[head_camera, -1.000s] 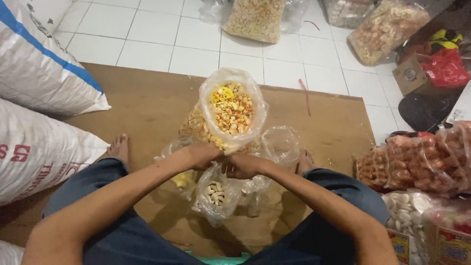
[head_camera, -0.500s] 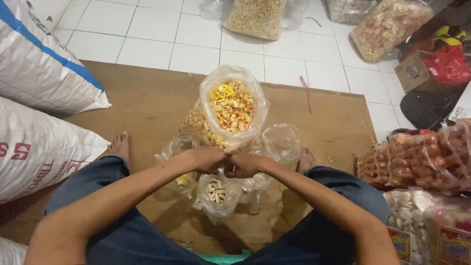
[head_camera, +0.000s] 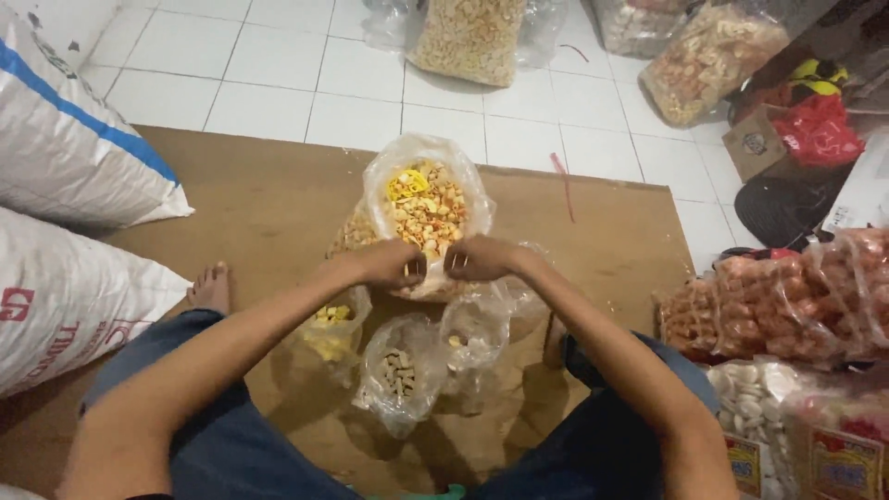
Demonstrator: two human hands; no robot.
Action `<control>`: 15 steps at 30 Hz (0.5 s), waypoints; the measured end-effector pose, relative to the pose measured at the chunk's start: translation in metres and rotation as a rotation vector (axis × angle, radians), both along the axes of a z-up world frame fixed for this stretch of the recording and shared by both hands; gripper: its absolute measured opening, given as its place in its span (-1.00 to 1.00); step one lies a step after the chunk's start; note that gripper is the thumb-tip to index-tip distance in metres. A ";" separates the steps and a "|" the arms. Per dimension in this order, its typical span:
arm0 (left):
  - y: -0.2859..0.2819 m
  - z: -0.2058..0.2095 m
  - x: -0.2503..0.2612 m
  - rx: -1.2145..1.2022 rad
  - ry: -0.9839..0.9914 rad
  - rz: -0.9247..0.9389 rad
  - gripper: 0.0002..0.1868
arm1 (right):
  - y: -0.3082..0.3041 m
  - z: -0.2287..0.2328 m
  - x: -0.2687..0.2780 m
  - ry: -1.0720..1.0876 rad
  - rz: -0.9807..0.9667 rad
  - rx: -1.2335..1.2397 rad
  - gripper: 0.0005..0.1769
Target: The person sits on the floor and sorts yellow and white snack pieces from a large plastic bag into smaller plastic bags using both hands. The person repeatedly scoops the snacks and distributes them into separate bags.
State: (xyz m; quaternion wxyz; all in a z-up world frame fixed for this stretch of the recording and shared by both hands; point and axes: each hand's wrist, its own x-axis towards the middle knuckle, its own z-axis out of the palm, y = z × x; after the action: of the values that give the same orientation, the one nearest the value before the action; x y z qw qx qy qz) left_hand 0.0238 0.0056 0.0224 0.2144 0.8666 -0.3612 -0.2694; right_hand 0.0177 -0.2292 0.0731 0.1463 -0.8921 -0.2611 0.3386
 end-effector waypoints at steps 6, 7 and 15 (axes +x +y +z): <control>-0.022 0.007 0.053 0.119 -0.273 0.094 -0.77 | -0.020 -0.048 0.077 -0.260 -0.163 -0.059 -0.68; -0.027 -0.023 0.069 0.118 -0.274 0.094 -0.77 | -0.021 -0.071 0.087 -0.261 -0.163 -0.060 -0.68; -0.050 -0.125 0.122 0.254 -0.352 0.068 -0.70 | 0.006 -0.152 0.115 -0.234 -0.155 -0.059 -0.54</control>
State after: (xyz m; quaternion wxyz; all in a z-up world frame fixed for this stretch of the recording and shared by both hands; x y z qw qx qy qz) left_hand 0.1461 -0.0447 -0.1026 0.0463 0.9320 -0.3267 -0.1498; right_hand 0.1325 -0.2229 -0.0792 0.1144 -0.9467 -0.1969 0.2277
